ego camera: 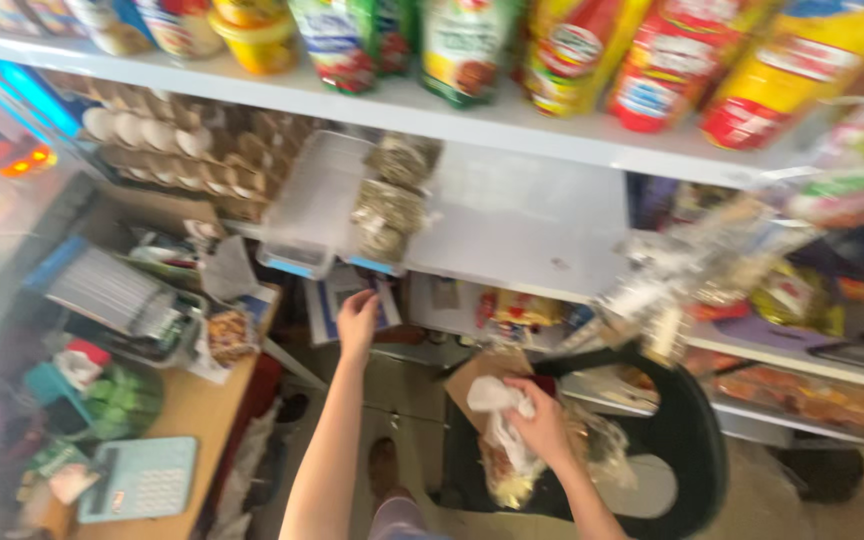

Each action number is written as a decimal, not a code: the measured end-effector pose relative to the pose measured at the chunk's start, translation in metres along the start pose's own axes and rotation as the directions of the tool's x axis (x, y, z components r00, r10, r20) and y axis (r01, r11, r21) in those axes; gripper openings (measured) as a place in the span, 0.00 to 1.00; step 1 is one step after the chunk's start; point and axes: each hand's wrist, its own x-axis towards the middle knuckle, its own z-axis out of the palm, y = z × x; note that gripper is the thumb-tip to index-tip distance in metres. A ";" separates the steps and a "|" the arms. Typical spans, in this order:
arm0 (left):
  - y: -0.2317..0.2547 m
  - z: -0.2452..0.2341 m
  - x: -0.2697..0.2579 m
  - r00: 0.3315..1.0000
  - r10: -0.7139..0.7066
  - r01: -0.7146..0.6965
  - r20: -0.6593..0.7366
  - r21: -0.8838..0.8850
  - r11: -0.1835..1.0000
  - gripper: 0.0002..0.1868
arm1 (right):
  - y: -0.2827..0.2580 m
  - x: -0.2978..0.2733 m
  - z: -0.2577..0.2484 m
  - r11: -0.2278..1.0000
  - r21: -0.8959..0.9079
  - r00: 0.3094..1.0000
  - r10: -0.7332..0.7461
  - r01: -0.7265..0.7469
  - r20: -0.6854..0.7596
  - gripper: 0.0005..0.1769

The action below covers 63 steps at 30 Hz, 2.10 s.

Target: The person organizes garlic and ginger in a small store. They open a plastic container, transfer garlic bulbs from one container to another, then place ginger pieces into a separate container. The person closes the containers and places them on a shelf.

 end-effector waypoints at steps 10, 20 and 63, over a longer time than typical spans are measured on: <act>0.048 0.024 0.044 0.907 -0.400 0.408 0.129 -0.041 0.912 0.19 | -0.093 0.316 0.063 0.995 -0.086 0.960 -0.080 0.059 -0.268 0.37; 0.088 0.024 0.051 0.911 -0.354 0.378 0.214 -0.085 0.922 0.21 | -0.083 0.190 0.106 0.896 -0.036 0.855 -0.409 0.442 0.320 0.26; 0.044 -0.255 -0.167 0.858 -0.283 0.116 -0.429 -0.376 0.919 0.29 | -0.165 0.298 0.220 0.960 0.225 0.986 -0.167 0.169 -0.029 0.21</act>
